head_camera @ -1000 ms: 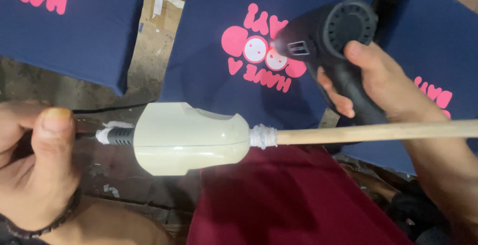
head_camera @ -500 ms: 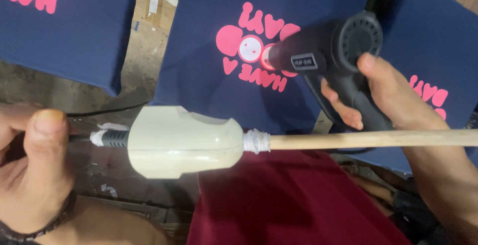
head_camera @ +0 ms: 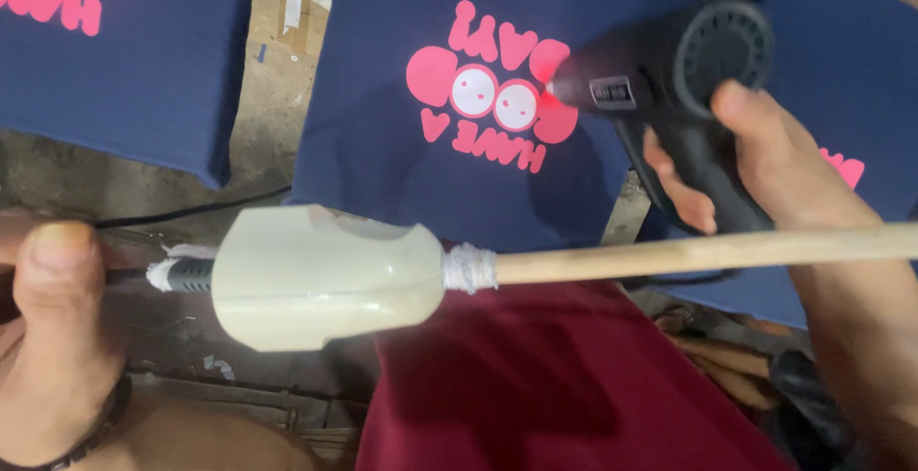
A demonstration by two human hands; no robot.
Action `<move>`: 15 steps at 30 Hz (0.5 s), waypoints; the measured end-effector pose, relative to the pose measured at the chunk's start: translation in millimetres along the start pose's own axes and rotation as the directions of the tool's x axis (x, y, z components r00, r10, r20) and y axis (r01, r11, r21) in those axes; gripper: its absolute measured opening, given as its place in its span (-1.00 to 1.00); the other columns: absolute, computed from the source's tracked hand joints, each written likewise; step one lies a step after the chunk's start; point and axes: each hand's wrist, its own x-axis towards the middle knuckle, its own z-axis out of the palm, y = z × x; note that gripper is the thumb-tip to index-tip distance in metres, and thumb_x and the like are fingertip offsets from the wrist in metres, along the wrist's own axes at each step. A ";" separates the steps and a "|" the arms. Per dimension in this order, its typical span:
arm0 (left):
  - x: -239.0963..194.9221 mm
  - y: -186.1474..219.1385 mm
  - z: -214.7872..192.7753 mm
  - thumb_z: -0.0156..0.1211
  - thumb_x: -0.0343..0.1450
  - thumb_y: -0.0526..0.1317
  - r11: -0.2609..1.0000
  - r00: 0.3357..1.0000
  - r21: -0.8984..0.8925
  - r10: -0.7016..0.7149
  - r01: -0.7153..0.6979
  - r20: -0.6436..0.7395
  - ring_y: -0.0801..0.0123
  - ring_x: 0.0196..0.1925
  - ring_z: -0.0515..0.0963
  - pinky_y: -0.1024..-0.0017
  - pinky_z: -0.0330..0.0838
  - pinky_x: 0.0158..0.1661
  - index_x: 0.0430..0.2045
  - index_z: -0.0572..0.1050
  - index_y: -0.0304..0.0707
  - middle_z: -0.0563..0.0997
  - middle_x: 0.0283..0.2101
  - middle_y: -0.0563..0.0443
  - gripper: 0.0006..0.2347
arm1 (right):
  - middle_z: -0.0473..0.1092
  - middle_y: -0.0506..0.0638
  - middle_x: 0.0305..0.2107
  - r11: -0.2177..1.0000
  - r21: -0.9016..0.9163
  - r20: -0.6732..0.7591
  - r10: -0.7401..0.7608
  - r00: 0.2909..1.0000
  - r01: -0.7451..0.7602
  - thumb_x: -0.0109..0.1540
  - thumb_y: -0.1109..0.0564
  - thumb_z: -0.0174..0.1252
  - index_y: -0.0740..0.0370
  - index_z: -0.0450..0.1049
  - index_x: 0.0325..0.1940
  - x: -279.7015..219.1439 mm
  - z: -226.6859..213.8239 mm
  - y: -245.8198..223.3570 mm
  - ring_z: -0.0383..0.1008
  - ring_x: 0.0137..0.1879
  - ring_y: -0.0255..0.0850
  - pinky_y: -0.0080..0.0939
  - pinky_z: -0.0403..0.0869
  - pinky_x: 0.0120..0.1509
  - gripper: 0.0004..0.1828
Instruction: Using a heat gun to dry the ink on screen-printed t-shirts.
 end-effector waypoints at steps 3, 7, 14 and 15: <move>-2.3 6.2 1.5 -0.04 0.81 -0.14 0.999 1.000 0.032 -0.016 0.016 -0.005 0.22 -0.06 0.54 0.40 0.34 0.17 -0.21 0.47 -0.46 0.53 -0.18 -0.17 -0.68 | 0.30 -0.04 -0.87 1.000 0.007 0.059 0.014 0.998 -0.015 0.16 -0.65 0.19 0.27 0.44 -0.44 -7.4 9.4 -5.0 0.27 -0.83 -0.35 -0.40 0.29 -0.76 -0.14; -5.3 5.7 5.6 -0.02 0.81 -0.01 0.997 0.995 -0.043 -0.070 0.067 -0.069 0.29 0.01 0.54 0.41 0.41 0.29 -0.13 0.38 -0.33 0.51 -0.10 -0.08 -0.68 | 0.23 -0.05 -0.89 0.999 -0.035 0.098 -0.022 0.995 0.025 0.21 -0.63 0.01 0.23 0.38 -0.44 8.2 10.3 -0.6 0.19 -0.80 -0.33 -0.39 0.23 -0.66 -0.17; -4.0 2.1 -0.5 -0.04 0.81 -0.18 0.999 0.999 0.002 0.040 -0.040 -0.035 0.15 -0.08 0.54 0.35 0.35 0.17 -0.22 0.46 -0.52 0.52 -0.19 -0.23 -0.68 | 0.27 0.09 -0.88 0.994 -0.017 0.094 0.107 0.990 -0.106 0.16 -0.63 0.09 0.39 0.41 -0.41 -4.0 -2.8 15.5 0.16 -0.81 -0.29 -0.33 0.16 -0.70 -0.09; -4.1 2.0 2.6 -0.04 0.81 -0.18 0.999 0.998 0.001 0.042 -0.042 -0.036 0.15 -0.08 0.54 0.35 0.35 0.17 -0.22 0.46 -0.52 0.52 -0.19 -0.23 -0.68 | 0.27 0.09 -0.88 0.994 -0.018 0.092 0.105 0.990 -0.104 0.16 -0.63 0.09 0.39 0.41 -0.41 2.8 6.5 8.5 0.16 -0.81 -0.29 -0.33 0.16 -0.70 -0.09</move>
